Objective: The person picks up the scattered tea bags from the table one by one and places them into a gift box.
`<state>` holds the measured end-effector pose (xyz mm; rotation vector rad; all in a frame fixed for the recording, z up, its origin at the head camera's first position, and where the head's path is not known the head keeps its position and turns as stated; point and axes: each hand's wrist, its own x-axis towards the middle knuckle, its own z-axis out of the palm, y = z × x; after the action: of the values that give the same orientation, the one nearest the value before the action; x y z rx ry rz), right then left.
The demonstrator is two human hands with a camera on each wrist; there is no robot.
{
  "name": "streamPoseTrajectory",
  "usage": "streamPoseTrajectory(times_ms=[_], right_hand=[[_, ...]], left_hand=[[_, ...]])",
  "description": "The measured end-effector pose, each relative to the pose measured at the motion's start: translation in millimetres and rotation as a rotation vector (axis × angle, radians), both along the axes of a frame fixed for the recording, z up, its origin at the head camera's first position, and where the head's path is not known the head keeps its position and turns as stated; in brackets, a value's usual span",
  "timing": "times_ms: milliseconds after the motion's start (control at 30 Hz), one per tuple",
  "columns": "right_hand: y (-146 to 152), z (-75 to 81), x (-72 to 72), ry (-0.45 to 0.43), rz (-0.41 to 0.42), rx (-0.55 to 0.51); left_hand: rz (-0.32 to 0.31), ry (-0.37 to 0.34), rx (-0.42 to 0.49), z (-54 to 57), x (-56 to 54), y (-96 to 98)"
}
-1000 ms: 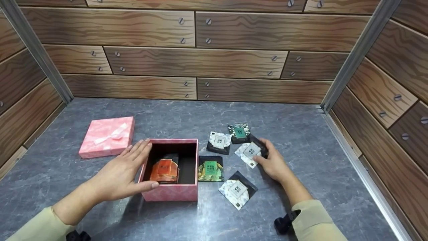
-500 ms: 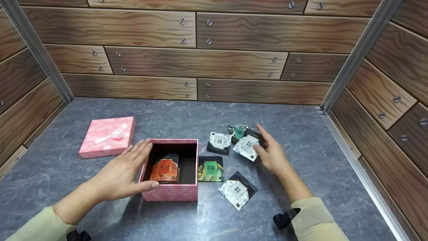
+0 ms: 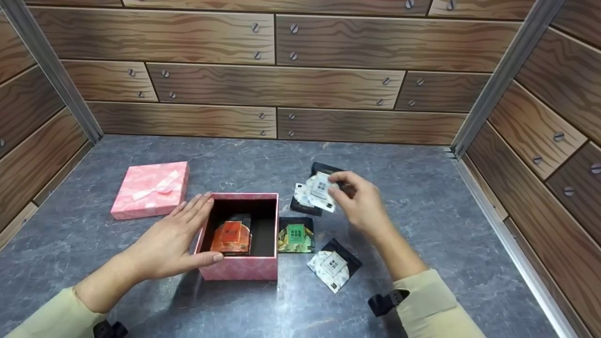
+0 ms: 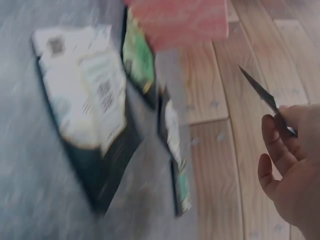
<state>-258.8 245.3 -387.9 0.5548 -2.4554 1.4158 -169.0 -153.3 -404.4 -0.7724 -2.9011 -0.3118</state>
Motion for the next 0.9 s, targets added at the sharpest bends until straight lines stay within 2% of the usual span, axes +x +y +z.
streamPoseTrajectory(times_ms=[267,467,567,800,900], right_hand=[[-38.6,18.4,9.3,-0.001,0.135,-0.086],[-67.5,26.9,16.4,-0.024,0.209,-0.082],[-79.6,28.7,20.5,-0.036,0.247,-0.069],[-103.7,24.7,25.3,-0.003,0.302,0.018],[-112.5,22.3,27.8,-0.035,0.335,0.047]], left_hand=[[0.006,-0.009,-0.004,-0.4,0.1,-0.2],[0.004,-0.01,-0.002,0.1,0.6,0.0],[0.002,-0.01,0.001,0.3,0.1,-0.1],[0.008,-0.024,0.003,0.6,-0.4,-0.1],[0.006,-0.026,0.003,0.5,0.2,0.2]])
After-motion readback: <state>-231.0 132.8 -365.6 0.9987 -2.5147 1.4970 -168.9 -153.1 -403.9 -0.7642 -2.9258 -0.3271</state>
